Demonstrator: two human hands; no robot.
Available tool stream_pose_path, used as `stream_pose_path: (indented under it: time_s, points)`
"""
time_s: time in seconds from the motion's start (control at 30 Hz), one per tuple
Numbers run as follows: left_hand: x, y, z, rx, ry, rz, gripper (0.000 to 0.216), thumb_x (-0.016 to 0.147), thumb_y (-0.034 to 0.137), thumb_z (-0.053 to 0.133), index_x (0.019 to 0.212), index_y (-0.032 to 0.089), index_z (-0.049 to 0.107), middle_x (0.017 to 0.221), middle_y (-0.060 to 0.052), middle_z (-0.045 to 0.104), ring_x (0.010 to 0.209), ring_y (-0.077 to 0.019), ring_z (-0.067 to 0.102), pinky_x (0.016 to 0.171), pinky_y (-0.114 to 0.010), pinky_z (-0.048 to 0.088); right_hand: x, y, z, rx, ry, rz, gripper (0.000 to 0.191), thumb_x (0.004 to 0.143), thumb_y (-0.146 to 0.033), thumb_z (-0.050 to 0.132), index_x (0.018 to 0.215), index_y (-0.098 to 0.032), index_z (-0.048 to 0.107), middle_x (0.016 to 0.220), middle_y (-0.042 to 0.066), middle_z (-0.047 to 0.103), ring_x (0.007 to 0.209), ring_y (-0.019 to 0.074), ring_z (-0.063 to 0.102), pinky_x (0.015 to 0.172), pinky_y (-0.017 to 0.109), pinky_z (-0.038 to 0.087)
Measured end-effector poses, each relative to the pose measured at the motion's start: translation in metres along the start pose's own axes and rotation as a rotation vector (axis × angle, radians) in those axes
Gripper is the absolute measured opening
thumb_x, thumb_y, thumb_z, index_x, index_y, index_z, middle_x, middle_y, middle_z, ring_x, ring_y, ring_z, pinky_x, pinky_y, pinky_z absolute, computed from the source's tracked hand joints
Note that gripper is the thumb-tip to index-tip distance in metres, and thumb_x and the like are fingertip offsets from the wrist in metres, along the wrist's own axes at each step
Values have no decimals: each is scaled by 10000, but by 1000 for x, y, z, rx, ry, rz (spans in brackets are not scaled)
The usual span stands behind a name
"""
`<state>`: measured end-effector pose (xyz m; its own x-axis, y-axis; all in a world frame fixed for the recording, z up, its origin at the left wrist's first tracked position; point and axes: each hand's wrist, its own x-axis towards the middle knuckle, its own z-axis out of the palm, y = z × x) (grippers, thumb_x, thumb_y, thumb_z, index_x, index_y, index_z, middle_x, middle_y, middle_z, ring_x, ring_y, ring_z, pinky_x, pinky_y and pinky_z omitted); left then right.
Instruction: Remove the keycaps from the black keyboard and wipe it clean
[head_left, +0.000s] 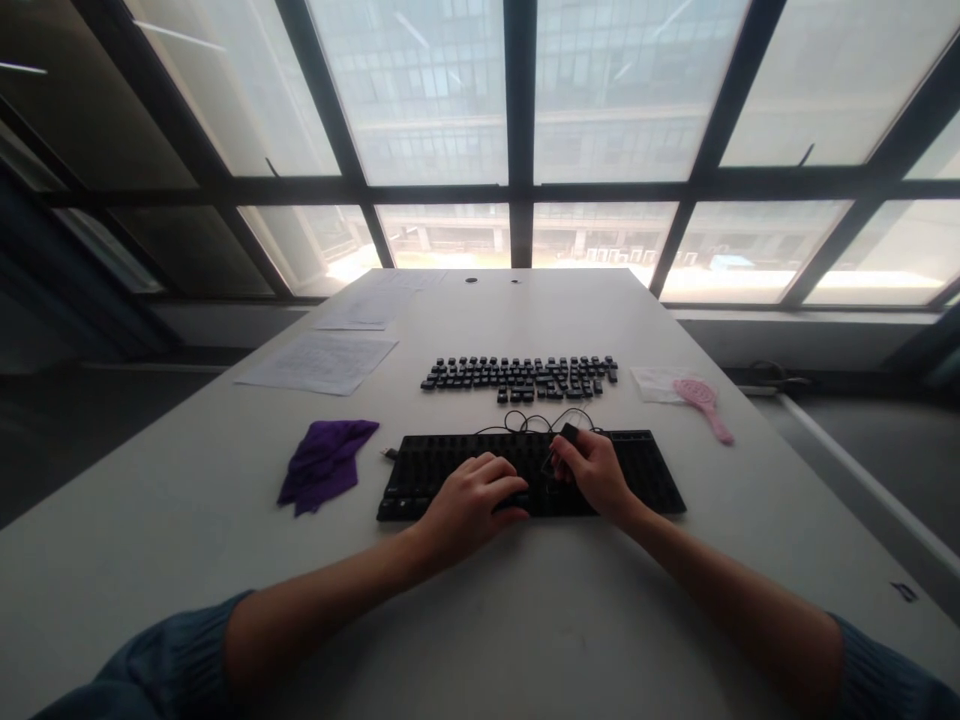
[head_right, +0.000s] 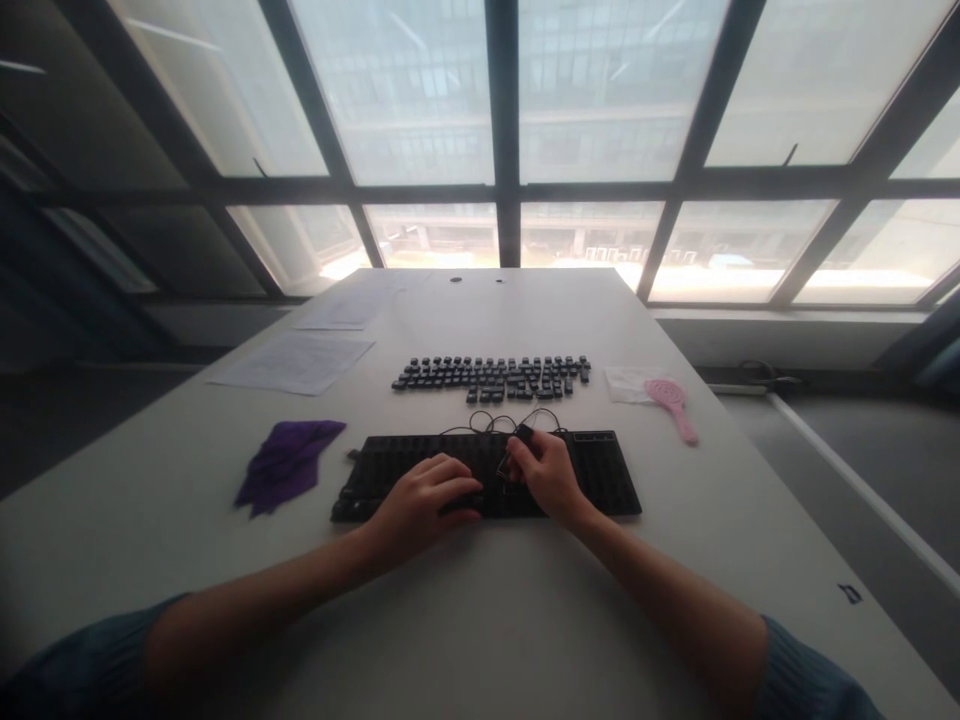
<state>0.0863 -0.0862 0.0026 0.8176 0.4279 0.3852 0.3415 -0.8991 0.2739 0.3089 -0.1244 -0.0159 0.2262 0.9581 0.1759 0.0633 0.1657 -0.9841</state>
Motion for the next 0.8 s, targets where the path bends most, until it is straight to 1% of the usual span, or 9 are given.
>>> stream_pose_path:
  time_s: [0.1, 0.2, 0.4, 0.53, 0.63, 0.8]
  points:
    - [-1, -3, 6, 32, 8, 3, 284, 850, 392, 727, 1059, 206, 683, 1002, -64, 661, 954, -228, 583, 859, -382, 485, 0, 0, 0, 2, 1, 3, 363, 859, -496, 659, 720, -163, 617, 604, 18, 632, 473, 142, 574, 433, 239, 419]
    - [-1, -3, 7, 65, 16, 30, 266, 861, 404, 712, 1033, 202, 689, 995, -67, 654, 939, -224, 579, 846, -377, 485, -1, 1, -1, 1, -2, -1, 367, 861, -498, 663, 720, -161, 619, 606, 20, 635, 470, 140, 574, 430, 238, 418]
    - [-3, 2, 9, 138, -19, 72, 187, 909, 353, 660, 995, 190, 694, 962, -68, 629, 902, -210, 559, 803, -360, 493, -1, 2, -2, -25, -4, -4, 370, 864, -511, 663, 728, -168, 626, 615, 18, 642, 481, 147, 585, 446, 250, 428]
    - [-2, 3, 10, 112, -38, 84, 157, 925, 314, 641, 965, 170, 687, 947, -66, 627, 892, -199, 556, 802, -343, 504, -1, -1, -1, -45, 1, -1, 401, 843, -552, 670, 721, -172, 624, 624, 27, 652, 479, 154, 585, 440, 259, 436]
    - [-1, 4, 10, 78, -21, 95, 142, 939, 287, 619, 945, 160, 683, 936, -63, 636, 884, -196, 563, 808, -338, 511, -2, -3, -1, -47, 0, -7, 393, 851, -532, 670, 704, -171, 621, 607, 22, 640, 477, 149, 579, 444, 254, 434]
    - [-3, 5, 17, 58, 9, 94, 132, 955, 248, 584, 975, 140, 657, 976, -78, 631, 925, -211, 563, 851, -352, 520, -1, -1, -2, -47, -6, -20, 376, 865, -503, 666, 704, -166, 627, 607, 18, 637, 474, 142, 572, 443, 250, 423]
